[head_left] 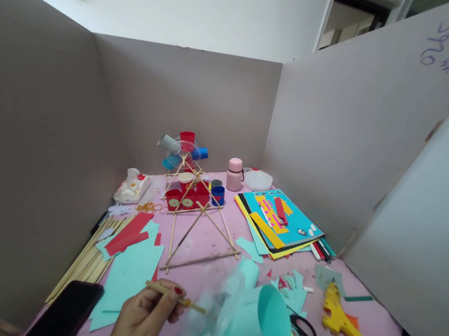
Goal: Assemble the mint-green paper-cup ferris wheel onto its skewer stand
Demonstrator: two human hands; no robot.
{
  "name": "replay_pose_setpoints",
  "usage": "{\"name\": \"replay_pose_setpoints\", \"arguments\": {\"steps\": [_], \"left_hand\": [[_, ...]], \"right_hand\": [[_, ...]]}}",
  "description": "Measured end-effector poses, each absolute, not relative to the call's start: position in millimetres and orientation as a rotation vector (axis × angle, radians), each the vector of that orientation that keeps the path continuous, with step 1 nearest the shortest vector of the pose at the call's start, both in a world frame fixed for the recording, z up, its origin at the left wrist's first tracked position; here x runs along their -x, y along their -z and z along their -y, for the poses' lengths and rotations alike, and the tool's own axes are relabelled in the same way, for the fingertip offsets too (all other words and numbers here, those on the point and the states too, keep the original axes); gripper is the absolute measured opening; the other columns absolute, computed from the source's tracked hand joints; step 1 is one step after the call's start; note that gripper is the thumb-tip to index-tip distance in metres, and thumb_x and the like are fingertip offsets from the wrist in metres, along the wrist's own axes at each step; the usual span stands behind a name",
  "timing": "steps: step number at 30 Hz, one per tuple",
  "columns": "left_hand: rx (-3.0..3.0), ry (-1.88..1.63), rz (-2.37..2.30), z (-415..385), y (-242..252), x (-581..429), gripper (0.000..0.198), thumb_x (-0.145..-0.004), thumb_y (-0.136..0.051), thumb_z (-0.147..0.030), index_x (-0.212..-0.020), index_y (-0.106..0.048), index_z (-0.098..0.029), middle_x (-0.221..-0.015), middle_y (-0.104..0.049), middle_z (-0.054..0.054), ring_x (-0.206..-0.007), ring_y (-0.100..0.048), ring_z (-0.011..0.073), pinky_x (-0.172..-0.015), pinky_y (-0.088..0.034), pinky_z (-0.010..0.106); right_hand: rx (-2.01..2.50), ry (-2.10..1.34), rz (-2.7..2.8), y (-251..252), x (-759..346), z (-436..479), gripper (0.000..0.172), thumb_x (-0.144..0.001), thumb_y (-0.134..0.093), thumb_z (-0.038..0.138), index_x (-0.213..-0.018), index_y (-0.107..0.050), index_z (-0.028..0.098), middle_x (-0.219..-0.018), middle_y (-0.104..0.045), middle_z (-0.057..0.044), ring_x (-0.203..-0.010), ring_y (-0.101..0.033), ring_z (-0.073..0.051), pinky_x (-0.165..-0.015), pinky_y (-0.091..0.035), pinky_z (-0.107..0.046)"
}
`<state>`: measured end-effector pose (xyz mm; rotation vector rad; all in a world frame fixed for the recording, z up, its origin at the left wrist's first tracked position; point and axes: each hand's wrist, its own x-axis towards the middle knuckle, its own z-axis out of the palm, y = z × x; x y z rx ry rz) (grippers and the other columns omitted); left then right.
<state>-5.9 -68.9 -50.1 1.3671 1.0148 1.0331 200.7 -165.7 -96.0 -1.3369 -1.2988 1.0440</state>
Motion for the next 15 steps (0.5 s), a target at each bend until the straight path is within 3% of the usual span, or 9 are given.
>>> {"name": "replay_pose_setpoints", "arguments": {"steps": [4,8,11,15], "left_hand": [[-1.401,-0.959,-0.983,65.1,50.7,3.4,0.04,-0.061,-0.071,-0.056,-0.063,-0.065,-0.017,-0.053,-0.063,-0.002,-0.051,-0.055,0.0107,-0.05,-0.045,0.018],[-1.404,-0.901,-0.974,63.0,51.7,0.1,0.043,-0.062,-0.07,-0.058,-0.073,-0.065,-0.017,-0.06,-0.066,0.0,-0.053,-0.057,0.012,-0.052,-0.047,0.021],[-1.46,-0.862,-0.994,66.3,47.4,4.3,0.045,-0.074,-0.061,-0.056,-0.099,-0.061,-0.019,-0.076,-0.069,0.001,-0.067,-0.062,0.0144,-0.065,-0.051,0.023],[-1.586,-0.919,-1.021,77.7,42.1,20.3,0.045,-0.079,-0.047,-0.061,-0.102,-0.062,-0.026,-0.108,-0.068,0.004,-0.099,-0.063,0.0196,-0.088,-0.048,0.025]], "right_hand": [[1.386,-1.089,1.292,97.9,-194.3,169.1,0.017,-0.073,-0.059,0.028,-0.085,-0.068,0.02,-0.085,-0.071,-0.005,-0.082,-0.062,-0.024,-0.073,-0.049,-0.031],[1.325,-1.08,1.28,90.5,-181.7,167.0,0.022,-0.078,-0.057,0.038,-0.075,-0.067,0.019,-0.071,-0.068,-0.002,-0.077,-0.06,-0.022,-0.068,-0.047,-0.028],[1.295,-1.017,1.298,89.3,-178.5,162.6,0.025,-0.081,-0.055,0.039,-0.074,-0.066,0.018,-0.067,-0.065,-0.001,-0.069,-0.058,-0.021,-0.064,-0.045,-0.027],[1.283,-0.962,1.265,99.1,-183.6,158.2,0.025,-0.081,-0.053,0.039,-0.078,-0.065,0.018,-0.073,-0.065,-0.002,-0.076,-0.057,-0.022,-0.067,-0.044,-0.028]]}}
